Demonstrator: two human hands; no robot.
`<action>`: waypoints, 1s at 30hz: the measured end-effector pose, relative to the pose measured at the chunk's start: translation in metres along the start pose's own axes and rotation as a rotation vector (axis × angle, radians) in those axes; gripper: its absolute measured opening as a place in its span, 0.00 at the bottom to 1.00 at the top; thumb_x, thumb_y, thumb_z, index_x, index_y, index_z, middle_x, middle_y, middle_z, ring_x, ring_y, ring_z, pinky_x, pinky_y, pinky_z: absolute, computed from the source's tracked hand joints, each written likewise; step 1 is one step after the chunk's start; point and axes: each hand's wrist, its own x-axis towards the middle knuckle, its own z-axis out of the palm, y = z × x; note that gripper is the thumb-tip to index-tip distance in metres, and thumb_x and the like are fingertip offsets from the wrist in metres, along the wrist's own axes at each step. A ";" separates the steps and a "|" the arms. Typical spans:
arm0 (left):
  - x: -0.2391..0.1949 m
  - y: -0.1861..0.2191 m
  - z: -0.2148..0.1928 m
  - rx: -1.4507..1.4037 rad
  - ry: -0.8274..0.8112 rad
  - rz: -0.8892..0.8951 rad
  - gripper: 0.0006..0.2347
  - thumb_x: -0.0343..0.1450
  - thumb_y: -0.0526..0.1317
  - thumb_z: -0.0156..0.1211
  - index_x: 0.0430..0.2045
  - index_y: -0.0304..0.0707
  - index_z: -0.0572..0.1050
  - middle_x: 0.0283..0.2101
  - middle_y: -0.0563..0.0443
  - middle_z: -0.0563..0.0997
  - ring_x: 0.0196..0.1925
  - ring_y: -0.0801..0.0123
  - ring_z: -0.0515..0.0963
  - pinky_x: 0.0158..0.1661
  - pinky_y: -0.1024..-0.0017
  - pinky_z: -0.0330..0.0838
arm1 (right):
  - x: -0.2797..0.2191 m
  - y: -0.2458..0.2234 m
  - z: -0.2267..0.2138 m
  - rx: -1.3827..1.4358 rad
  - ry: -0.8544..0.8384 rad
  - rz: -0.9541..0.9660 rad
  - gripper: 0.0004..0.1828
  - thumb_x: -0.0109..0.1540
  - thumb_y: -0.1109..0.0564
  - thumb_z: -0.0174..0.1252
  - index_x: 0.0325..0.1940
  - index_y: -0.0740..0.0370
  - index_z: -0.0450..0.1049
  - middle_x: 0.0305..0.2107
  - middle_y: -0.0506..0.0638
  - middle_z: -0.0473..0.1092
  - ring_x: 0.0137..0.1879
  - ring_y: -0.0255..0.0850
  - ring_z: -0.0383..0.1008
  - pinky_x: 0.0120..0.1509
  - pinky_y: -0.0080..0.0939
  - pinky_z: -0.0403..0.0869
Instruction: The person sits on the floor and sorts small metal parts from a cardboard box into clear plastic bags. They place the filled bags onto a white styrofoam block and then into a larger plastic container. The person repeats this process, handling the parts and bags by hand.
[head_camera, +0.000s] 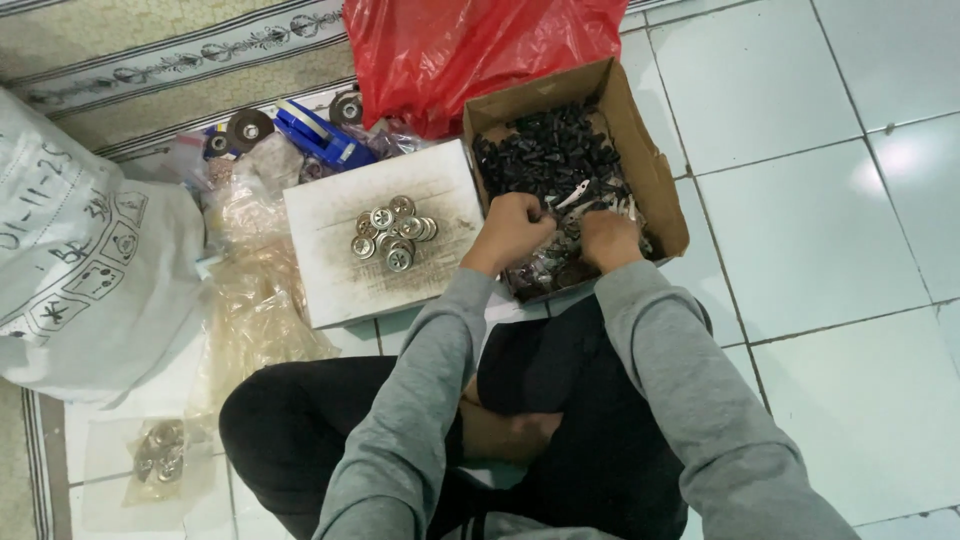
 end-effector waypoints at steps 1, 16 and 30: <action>-0.001 -0.007 -0.001 -0.001 0.004 -0.001 0.10 0.63 0.35 0.57 0.09 0.38 0.69 0.14 0.52 0.66 0.20 0.69 0.69 0.25 0.72 0.66 | 0.006 0.002 0.011 -0.002 0.000 -0.003 0.11 0.62 0.63 0.53 0.31 0.68 0.81 0.25 0.61 0.77 0.37 0.54 0.82 0.35 0.51 0.80; -0.033 -0.013 -0.041 -0.238 0.019 -0.089 0.12 0.68 0.33 0.64 0.44 0.30 0.75 0.38 0.29 0.83 0.36 0.52 0.86 0.37 0.59 0.82 | -0.035 -0.001 -0.059 0.223 -0.268 0.053 0.15 0.67 0.61 0.49 0.36 0.70 0.81 0.32 0.64 0.79 0.41 0.53 0.80 0.44 0.50 0.79; -0.012 -0.031 0.041 -0.174 0.031 -0.241 0.11 0.71 0.35 0.55 0.44 0.27 0.77 0.40 0.28 0.82 0.44 0.43 0.84 0.43 0.54 0.80 | -0.058 0.004 -0.104 0.823 -0.172 0.065 0.20 0.65 0.48 0.60 0.52 0.66 0.80 0.35 0.65 0.78 0.42 0.54 0.79 0.49 0.55 0.76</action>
